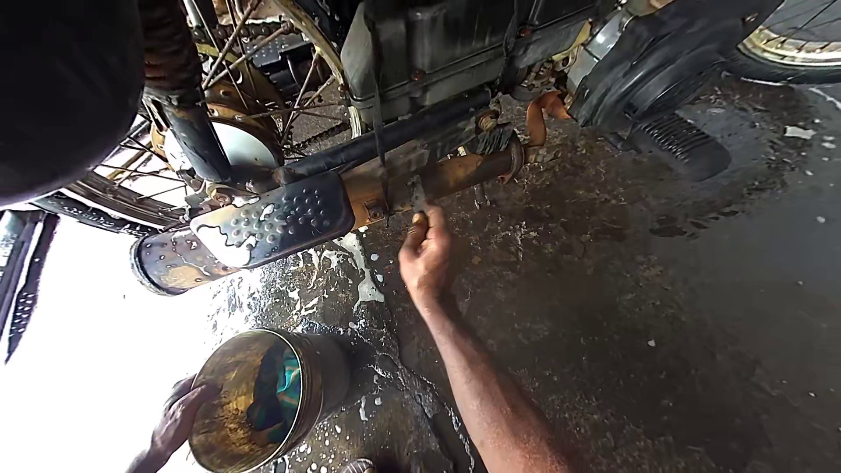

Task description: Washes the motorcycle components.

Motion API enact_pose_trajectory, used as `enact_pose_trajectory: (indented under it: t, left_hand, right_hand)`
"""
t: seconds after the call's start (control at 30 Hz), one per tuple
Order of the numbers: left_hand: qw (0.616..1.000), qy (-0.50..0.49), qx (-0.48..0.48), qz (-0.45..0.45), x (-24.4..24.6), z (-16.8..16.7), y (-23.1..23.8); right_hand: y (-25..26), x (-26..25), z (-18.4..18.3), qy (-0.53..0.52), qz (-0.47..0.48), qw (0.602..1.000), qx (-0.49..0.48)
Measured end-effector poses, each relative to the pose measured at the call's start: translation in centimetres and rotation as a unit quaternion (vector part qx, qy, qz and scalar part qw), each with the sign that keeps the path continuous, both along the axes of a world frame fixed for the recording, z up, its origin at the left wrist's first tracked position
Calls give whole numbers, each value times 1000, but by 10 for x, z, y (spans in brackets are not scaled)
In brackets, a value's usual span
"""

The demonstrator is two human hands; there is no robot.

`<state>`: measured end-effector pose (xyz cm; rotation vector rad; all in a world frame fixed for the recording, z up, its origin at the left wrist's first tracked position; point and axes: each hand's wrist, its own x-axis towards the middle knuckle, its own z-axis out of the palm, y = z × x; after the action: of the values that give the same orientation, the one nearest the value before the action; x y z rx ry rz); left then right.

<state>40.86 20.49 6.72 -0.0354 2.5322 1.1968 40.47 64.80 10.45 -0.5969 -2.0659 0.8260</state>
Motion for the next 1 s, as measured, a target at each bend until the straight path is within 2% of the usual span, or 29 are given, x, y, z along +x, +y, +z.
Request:
enact_pose_trajectory:
  t: [0.07, 0.17, 0.27, 0.37, 0.47, 0.57, 0.63, 0.9, 1.0]
  left_hand:
    - [1000, -1, 3, 3, 1, 1, 2]
    - [1000, 5, 8, 2, 1, 2, 3]
    - [1000, 1, 6, 1, 1, 2, 3]
    - [1000, 3, 6, 4, 0, -1, 1]
    - [1000, 7, 9, 7, 0, 1, 0]
    - [1000, 9, 10, 11, 1, 0, 3]
    - [1000, 9, 4, 15, 2, 3, 5]
    - [1000, 8, 9, 20, 4, 5, 3]
    - [1000, 9, 9, 25, 5, 5, 5]
  right_hand:
    - [-9, 2, 2, 3, 17, 1000, 26]
    - [2, 2, 6, -26, -2, 1000, 8]
    - [-5, 3, 7, -17, 23, 998, 56]
    - [5, 2, 8, -25, -21, 999, 28]
    - [2, 1, 8, -22, 18, 999, 40]
    - [5, 2, 6, -27, -1, 999, 23]
    - [-3, 1, 4, -13, 36, 999, 36]
    - [15, 0, -30, 48, 35, 995, -83]
    - [12, -1, -38, 80, 73, 988, -112]
